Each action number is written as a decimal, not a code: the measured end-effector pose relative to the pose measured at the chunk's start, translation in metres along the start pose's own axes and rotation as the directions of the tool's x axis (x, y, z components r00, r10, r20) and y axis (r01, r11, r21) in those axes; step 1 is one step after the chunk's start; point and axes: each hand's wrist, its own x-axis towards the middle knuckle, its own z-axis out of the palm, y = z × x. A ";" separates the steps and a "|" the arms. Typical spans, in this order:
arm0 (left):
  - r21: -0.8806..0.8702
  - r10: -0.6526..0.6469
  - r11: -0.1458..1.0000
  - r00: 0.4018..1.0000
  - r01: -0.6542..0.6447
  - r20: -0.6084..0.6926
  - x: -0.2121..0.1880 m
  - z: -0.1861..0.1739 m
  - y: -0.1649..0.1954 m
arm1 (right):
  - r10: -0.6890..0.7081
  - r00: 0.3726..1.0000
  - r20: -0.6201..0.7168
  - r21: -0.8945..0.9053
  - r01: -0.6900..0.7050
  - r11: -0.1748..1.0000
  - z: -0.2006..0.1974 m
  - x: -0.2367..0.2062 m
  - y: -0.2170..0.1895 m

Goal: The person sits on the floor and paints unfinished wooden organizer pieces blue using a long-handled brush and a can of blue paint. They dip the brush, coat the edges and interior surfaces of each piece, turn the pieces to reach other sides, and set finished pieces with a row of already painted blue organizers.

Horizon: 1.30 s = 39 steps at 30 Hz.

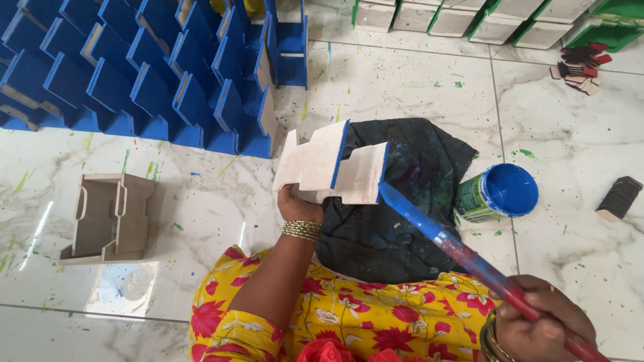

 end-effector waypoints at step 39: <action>0.164 0.058 0.983 0.988 -0.081 0.142 -0.002 -0.016 -0.007 | 0.084 0.989 -0.119 -0.025 -0.088 0.996 0.008 0.004 0.013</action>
